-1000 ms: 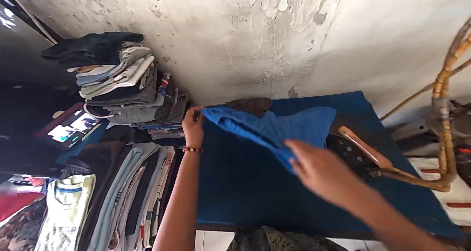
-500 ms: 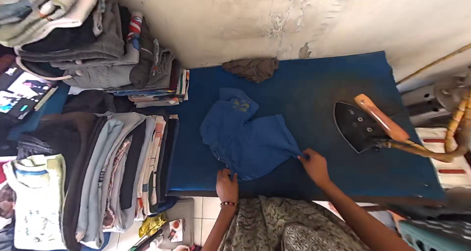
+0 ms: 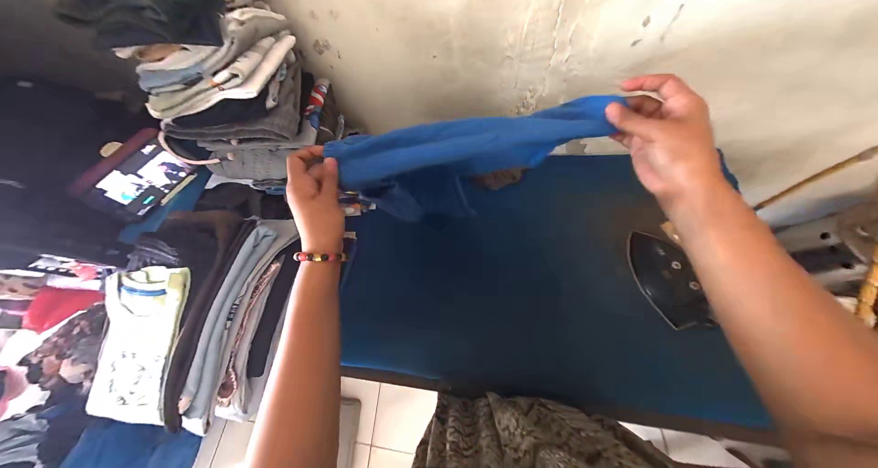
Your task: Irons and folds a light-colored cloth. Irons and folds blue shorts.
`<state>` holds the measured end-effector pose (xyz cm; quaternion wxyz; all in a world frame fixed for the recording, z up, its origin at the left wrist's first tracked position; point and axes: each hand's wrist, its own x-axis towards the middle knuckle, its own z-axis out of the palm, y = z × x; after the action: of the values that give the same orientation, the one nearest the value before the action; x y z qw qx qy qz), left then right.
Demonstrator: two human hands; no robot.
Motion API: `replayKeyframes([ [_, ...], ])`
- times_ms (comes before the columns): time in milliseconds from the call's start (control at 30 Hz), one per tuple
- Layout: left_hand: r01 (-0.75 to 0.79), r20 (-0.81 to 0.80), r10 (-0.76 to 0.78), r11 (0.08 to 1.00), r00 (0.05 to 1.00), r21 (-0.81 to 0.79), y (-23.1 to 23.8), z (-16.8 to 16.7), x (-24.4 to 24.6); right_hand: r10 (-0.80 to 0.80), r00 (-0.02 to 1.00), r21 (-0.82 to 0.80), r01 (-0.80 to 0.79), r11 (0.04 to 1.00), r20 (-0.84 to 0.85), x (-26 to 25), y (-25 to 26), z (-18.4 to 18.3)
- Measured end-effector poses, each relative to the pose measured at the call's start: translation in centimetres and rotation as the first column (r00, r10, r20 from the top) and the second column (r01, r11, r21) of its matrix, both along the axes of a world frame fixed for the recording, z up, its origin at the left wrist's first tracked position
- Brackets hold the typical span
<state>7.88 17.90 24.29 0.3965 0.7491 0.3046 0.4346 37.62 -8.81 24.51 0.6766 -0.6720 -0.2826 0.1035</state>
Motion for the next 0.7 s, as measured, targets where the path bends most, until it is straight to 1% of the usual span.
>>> replayKeyframes([
  [33, 0.025, -0.055, -0.022, 0.998, 0.998, 0.065, -0.6, 0.1, -0.6, 0.008, 1.000, 0.005, -0.008, 1.000, 0.009, 0.0, -0.5, 0.0],
  [100, 0.025, -0.171, -0.006, 0.994, 0.985, 0.108, -2.1, -1.8, -1.4, 0.000, 1.000, -0.055, 0.000, 0.998, 0.002, -0.2, -1.9, -2.0],
  [200, 0.042, -0.367, -0.030, 0.999, 0.930, 0.025, -4.9, -7.6, -2.6, -0.021, 0.998, -0.243, 0.004, 0.970, -0.064, -1.5, -5.1, -8.3],
  [267, 0.066, -0.526, -0.092, 0.995, 0.845, -0.069, -7.4, -11.6, -4.0, -0.048, 0.989, -0.421, -0.016, 0.907, -0.141, -3.5, -7.6, -12.7],
  [333, 0.075, -0.670, -0.193, 0.977, 0.717, -0.201, -9.8, -14.8, -5.7, -0.074, 0.970, -0.610, -0.086, 0.788, -0.233, -4.9, -9.8, -16.9],
  [400, 0.082, -0.780, -0.291, 0.952, 0.555, -0.296, -11.7, -17.6, -7.8, -0.082, 0.947, -0.750, -0.191, 0.633, -0.311, -6.6, -12.0, -20.0],
  [467, 0.080, -0.849, -0.357, 0.931, 0.388, -0.355, -13.4, -19.4, -10.0, -0.089, 0.937, -0.824, -0.249, 0.509, -0.338, -8.9, -14.0, -21.7],
  [500, 0.077, -0.872, -0.367, 0.929, 0.324, -0.362, -14.1, -19.9, -10.8, -0.074, 0.938, -0.859, -0.277, 0.431, -0.340, -10.0, -14.6, -22.0],
  [533, 0.074, -0.895, -0.345, 0.938, 0.284, -0.338, -14.8, -20.3, -11.2, -0.047, 0.939, -0.890, -0.305, 0.339, -0.340, -10.7, -14.9, -22.0],
  [567, 0.077, -0.914, -0.298, 0.955, 0.275, -0.288, -15.4, -20.4, -11.2, -0.013, 0.941, -0.913, -0.323, 0.251, -0.337, -11.1, -14.7, -21.7],
  [600, 0.111, -0.925, -0.243, 0.969, 0.293, -0.219, -15.8, -20.3, -10.6, 0.021, 0.947, -0.926, -0.320, 0.200, -0.322, -11.1, -14.0, -21.3],
  [633, 0.175, -0.917, -0.199, 0.974, 0.347, -0.145, -16.0, -20.3, -9.5, 0.050, 0.954, -0.932, -0.299, 0.204, -0.295, -10.8, -13.0, -21.0],
  [667, 0.255, -0.895, -0.196, 0.962, 0.401, -0.097, -16.0, -20.3, -7.6, 0.076, 0.965, -0.934, -0.263, 0.242, -0.252, -10.1, -11.5, -20.8],
  [700, 0.352, -0.876, -0.234, 0.932, 0.422, -0.079, -15.9, -20.4, -5.0, 0.096, 0.976, -0.927, -0.217, 0.305, -0.196, -9.3, -9.7, -21.1],
])
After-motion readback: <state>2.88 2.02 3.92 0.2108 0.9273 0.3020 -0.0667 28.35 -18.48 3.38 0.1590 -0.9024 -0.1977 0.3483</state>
